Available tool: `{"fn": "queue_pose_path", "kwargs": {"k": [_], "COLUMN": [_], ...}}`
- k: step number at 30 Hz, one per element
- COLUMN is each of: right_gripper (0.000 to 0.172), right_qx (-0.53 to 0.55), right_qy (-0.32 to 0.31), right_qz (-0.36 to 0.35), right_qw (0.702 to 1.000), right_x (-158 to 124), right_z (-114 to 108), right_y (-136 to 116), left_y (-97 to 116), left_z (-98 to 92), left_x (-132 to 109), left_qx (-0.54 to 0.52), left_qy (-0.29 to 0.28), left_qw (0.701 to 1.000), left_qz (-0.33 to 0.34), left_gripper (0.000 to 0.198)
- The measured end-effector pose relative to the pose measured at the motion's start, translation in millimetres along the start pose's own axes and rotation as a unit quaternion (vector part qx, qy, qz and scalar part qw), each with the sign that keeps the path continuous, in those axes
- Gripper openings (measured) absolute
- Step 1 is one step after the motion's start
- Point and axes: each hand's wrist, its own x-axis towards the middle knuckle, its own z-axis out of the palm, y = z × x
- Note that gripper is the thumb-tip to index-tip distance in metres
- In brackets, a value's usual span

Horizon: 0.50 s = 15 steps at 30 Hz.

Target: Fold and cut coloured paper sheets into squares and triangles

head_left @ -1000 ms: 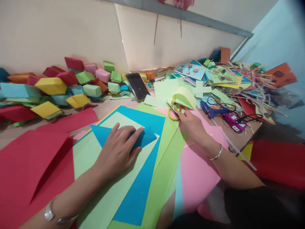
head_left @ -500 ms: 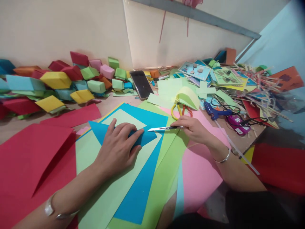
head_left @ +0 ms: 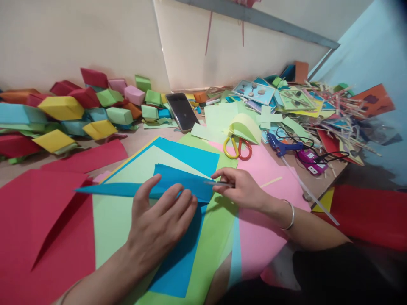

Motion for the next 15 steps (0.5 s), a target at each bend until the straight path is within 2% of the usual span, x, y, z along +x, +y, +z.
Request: {"fn": "queue_pose_path", "kwargs": {"k": [3,5,7,10,11,15], "right_gripper": [0.006,0.015,0.012,0.039,0.041,0.014], "right_qx": [-0.016,0.023,0.086,0.138,0.131,0.018], "right_qy": [0.012,-0.005,-0.005,0.052,0.064,0.036], "right_qz": [-0.01,0.011,0.024,-0.002,-0.015,-0.051], "right_qw": [1.0,1.0,0.996,0.989,0.989,0.998], "right_x": [-2,-4,-6,-11,-12,-12], "right_z": [9,13,16,17,17,19], "right_y": [2,2,2,0,-1,1], "left_y": [5,7,8,7,5,-2], "left_z": [6.5,9.3,9.9,7.4,6.1,2.2], "left_x": [-7,-11,-12,-9,-8,-1], "left_qx": [-0.031,-0.049,-0.061,-0.073,-0.078,-0.09], "left_qy": [-0.003,-0.015,-0.026,-0.036,-0.038,-0.068], "left_qw": [0.999,0.998,0.997,0.995,0.994,0.992], "left_qz": [-0.021,-0.036,-0.045,-0.058,-0.059,-0.063], "left_gripper": [0.031,0.034,0.036,0.038,0.038,0.04]}}
